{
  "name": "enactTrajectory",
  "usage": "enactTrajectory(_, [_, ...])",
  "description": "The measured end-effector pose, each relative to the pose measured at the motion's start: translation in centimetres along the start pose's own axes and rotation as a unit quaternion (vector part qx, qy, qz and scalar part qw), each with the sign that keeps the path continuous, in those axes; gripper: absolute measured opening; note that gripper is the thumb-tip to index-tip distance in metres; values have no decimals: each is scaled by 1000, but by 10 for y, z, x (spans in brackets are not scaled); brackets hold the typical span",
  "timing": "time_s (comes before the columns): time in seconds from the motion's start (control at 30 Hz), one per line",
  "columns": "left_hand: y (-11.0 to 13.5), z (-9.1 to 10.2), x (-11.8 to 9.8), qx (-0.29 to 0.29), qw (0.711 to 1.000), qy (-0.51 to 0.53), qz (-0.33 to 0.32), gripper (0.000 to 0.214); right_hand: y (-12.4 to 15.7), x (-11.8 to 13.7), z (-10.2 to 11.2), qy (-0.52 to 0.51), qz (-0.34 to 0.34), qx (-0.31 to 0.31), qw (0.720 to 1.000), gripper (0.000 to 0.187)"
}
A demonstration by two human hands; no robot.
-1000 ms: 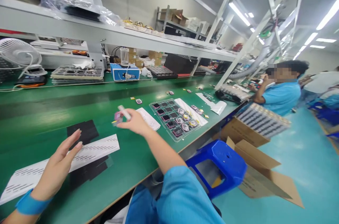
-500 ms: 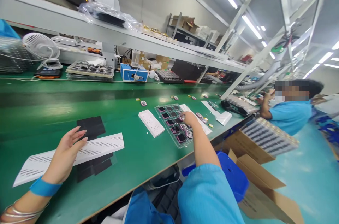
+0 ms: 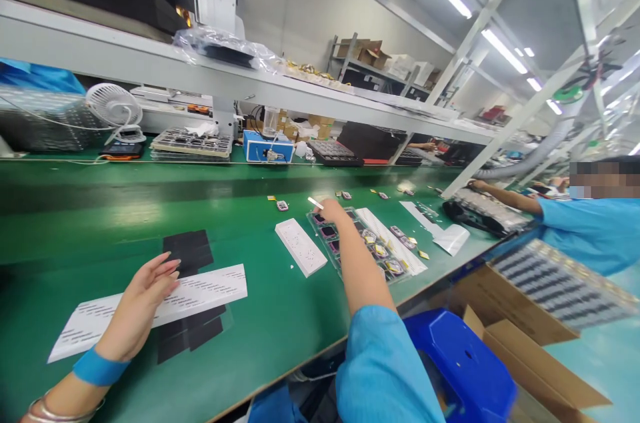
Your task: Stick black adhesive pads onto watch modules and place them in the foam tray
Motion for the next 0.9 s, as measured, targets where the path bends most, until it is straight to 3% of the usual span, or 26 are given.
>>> enactTrajectory(0.1, [-2,4,2,-8,1000,5,-2,57,-22,56,-15,-15,22,-25,999,22])
enactTrajectory(0.23, [-2,5,3,-7,1000,13,1,56,-39,104,-40,-18,-11,-25,999,40])
enactTrajectory(0.37, [0,5,-1,-7,1000,14,7,57,-42,117,-57,-21,-54,-4,998,36])
enactTrajectory(0.53, [1,5,-6,-1,1000,7,10,60,-29,126,-51,-53,-40,-3,998,32])
enactTrajectory(0.63, [1,6,-14,5,1000,-15,-26,58,-3,152,-40,-86,31,-16,996,34])
enactTrajectory(0.73, [-1,9,-29,-1,996,-37,-87,56,45,189,-37,-130,146,-19,980,33])
enactTrajectory(0.77, [-1,12,-34,-9,994,-38,-103,56,66,203,-39,-157,203,-10,966,33])
enactTrajectory(0.83, [-2,16,-42,-26,994,-22,-107,58,116,233,-45,-234,341,29,910,35])
enactTrajectory(0.9, [-2,11,-39,7,999,-8,-45,59,163,249,-53,-289,433,75,851,37])
Point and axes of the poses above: each hand's wrist, its own y-axis away from the middle knuckle, its own z-axis out of the back of the hand, x = y × z, the point moved 9 cm from there along -y, towards the middle knuckle, and after that the axes turned 1 degree about y, right-handed, at the moved point
